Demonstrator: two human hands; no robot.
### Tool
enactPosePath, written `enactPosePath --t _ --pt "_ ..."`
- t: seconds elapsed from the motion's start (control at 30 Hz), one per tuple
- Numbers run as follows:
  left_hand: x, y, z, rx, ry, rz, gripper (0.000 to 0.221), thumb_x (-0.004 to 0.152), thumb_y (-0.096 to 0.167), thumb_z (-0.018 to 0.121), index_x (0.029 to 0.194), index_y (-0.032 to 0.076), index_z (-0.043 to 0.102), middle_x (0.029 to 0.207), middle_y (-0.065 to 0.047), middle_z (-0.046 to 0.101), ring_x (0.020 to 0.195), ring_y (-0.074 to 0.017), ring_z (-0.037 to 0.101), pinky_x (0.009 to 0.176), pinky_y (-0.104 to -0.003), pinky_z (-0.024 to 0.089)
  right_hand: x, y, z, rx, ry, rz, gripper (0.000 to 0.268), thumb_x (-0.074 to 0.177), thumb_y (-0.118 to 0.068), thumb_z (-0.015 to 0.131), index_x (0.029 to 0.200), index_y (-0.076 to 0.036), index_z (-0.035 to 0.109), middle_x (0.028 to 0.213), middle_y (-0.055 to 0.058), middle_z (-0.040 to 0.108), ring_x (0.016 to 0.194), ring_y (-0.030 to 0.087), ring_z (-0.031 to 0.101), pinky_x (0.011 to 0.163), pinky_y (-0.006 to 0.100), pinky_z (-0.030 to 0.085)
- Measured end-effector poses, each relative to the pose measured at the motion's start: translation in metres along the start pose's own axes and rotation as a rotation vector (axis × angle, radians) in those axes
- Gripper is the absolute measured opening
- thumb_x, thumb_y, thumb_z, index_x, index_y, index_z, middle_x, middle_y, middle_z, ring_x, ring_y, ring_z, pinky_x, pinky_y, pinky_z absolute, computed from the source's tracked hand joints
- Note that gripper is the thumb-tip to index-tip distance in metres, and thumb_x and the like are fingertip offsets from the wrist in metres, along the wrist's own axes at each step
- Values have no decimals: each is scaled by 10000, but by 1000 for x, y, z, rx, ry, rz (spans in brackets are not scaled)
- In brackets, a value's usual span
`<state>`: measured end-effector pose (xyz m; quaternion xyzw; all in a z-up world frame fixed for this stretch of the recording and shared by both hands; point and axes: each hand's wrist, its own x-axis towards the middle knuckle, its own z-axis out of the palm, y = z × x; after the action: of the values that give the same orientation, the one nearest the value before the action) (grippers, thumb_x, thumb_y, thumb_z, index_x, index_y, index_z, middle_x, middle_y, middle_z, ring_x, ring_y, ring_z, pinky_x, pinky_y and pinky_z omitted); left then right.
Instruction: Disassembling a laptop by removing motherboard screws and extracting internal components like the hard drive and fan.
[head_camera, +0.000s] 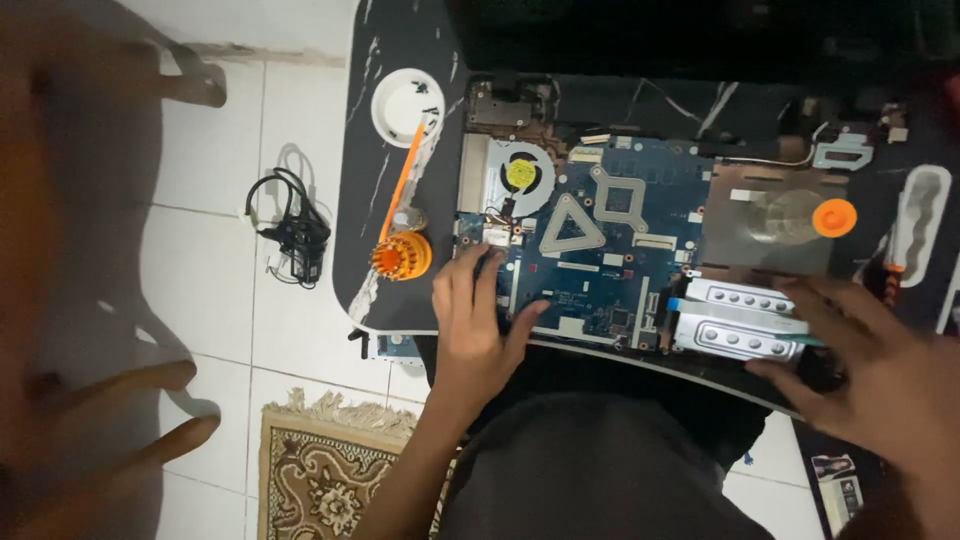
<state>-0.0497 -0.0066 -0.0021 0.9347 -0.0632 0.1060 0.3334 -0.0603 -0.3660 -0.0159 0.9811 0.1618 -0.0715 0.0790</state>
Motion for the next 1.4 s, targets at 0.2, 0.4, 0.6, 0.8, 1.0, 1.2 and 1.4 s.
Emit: enactPosePath --t 0.2,0.4,0.6,0.8,1.0,1.2,1.4 --pt "2 -9 8 11 -60 -35 689 895 301 797 1361 -112 501 1441 -272 451 1236 -427 470 1060 -549 376 2 8 8 130 149 -84 806 629 -459 873 1360 -152 731 1267 28 730 690 130 707 634 256 596" --pt "3 -11 14 46 -77 -59 825 868 325 828 1435 -136 444 1508 -273 404 1276 -421 463 1032 -521 385 1 18 17 301 214 -137 765 633 -375 909 1287 -12 746 1121 145 686 728 211 671 632 291 560" --pt "14 -9 17 79 -61 -72 707 934 294 768 1411 -132 466 1371 -310 442 1124 -396 482 952 -516 407 -25 26 33 535 197 -2 948 541 -208 940 1379 120 642 1331 285 602 1055 367 665 955 431 588" --pt "19 -10 18 81 -60 -110 631 932 288 738 1372 -75 468 1325 -254 455 1135 -424 494 1009 -524 382 -30 22 39 636 357 67 953 444 -166 951 1302 185 730 1264 303 694 1006 364 647 999 439 504" --pt "26 -6 16 94 -73 -102 627 963 323 713 1348 -125 502 1291 -268 462 1086 -385 479 971 -489 402 -17 21 25 742 405 64 920 423 -125 949 1243 221 715 1199 308 699 902 336 646 866 394 532" --pt "26 -10 17 126 -65 -75 613 916 242 783 1337 -123 527 1313 -263 483 1075 -383 500 955 -457 428 -10 26 20 570 284 -3 882 454 -234 965 1252 84 763 1190 195 720 839 283 675 750 364 536" --pt "27 -15 18 197 -64 -1 589 936 261 763 1304 -147 550 1302 -250 506 997 -347 506 876 -432 460 -1 27 11 377 172 -41 883 422 -366 951 1206 4 785 1207 119 726 676 202 657 573 303 502"
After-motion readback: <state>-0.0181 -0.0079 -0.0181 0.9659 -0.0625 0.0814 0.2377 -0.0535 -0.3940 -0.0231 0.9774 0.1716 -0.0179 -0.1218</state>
